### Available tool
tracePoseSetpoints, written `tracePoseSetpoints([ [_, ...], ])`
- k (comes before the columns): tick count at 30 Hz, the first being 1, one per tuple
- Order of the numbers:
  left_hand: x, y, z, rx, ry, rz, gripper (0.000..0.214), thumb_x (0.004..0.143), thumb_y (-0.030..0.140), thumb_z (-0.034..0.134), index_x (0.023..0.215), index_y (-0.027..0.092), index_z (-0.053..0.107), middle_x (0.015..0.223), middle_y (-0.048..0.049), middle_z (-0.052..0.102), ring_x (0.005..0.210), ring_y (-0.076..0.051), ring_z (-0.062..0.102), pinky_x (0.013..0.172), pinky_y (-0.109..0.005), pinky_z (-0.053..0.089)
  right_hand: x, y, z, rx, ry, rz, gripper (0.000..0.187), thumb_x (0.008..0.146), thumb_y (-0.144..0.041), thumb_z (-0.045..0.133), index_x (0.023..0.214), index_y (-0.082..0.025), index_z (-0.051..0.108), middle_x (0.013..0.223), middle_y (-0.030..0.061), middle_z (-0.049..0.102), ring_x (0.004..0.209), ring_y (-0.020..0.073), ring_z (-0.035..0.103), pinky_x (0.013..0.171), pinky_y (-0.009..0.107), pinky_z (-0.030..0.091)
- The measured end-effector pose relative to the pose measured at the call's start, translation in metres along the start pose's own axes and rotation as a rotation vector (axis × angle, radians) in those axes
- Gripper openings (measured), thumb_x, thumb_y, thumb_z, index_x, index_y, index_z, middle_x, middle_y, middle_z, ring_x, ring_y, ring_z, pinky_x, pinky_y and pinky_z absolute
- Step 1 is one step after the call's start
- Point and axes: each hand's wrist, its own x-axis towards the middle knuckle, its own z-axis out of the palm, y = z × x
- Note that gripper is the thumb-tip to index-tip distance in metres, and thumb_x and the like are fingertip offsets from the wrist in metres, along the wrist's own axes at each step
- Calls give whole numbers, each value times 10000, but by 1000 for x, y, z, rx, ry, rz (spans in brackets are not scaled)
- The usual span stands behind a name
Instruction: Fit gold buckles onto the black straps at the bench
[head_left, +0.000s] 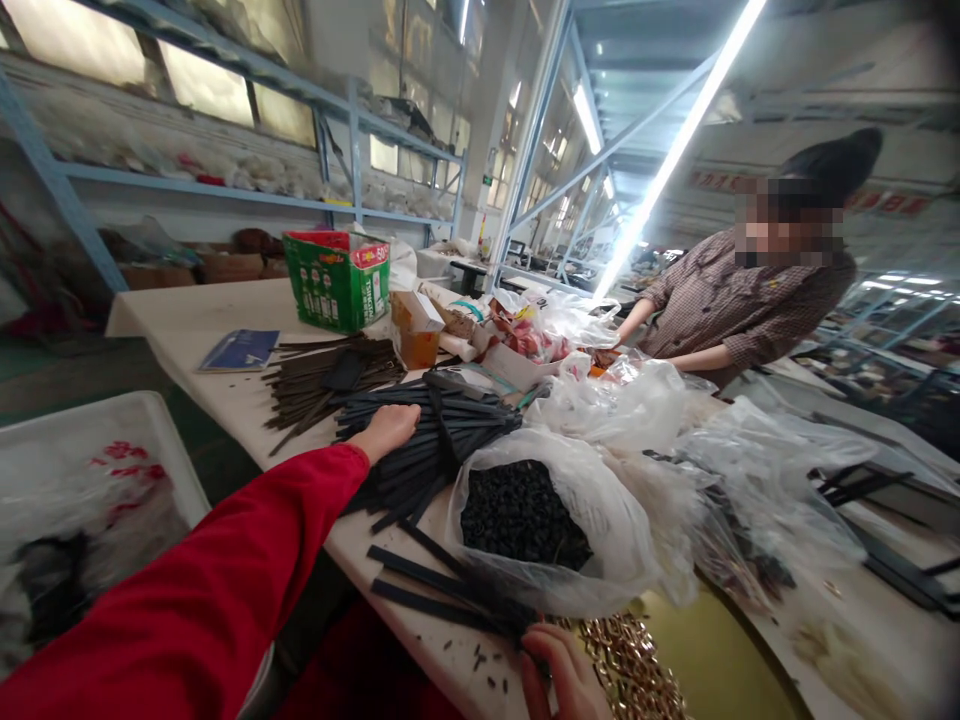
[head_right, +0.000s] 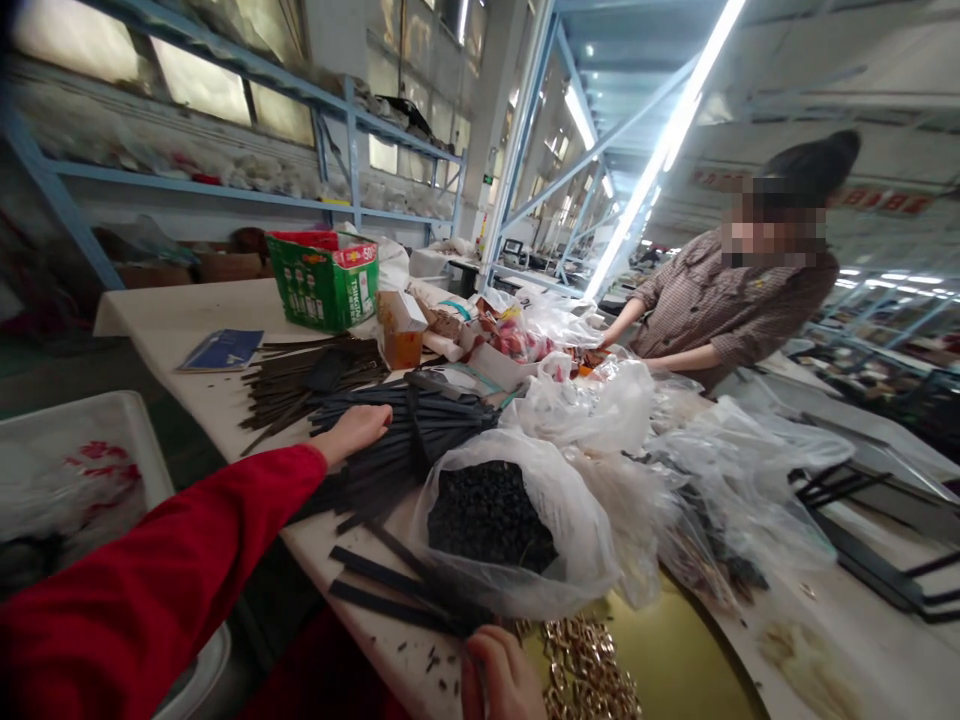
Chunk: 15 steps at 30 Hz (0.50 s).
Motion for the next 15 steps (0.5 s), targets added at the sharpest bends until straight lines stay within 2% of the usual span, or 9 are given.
tracePoseSetpoints([
  [5,-13,1,-2,-29,11,37,268,883,306,522,1102,153,543,1104,-70,571,962,-201,573,826,-412,486,14,-35,-7,103,-203,-35,103,853,-196,455,837,-226,552,773,31,631,695,151,618,631,231,491],
  [8,-8,11,-2,-59,21,34,261,883,312,522,1085,150,551,1094,-68,577,952,-197,576,823,-408,487,16,-48,-3,108,-240,-78,113,851,-186,436,825,-228,538,747,24,626,679,150,605,624,228,474],
  [12,3,25,-1,-107,33,-4,267,877,311,531,1086,145,550,1093,-69,575,955,-201,575,823,-413,485,8,-43,6,81,-194,-74,126,839,-180,426,783,-227,528,696,12,615,619,139,590,591,215,451],
  [15,8,27,-2,-162,22,-29,272,871,312,539,1086,145,549,1106,-71,568,972,-208,566,836,-422,476,1,-33,9,71,-191,-38,112,811,-162,452,755,-228,522,659,-4,600,589,133,581,560,203,436],
])
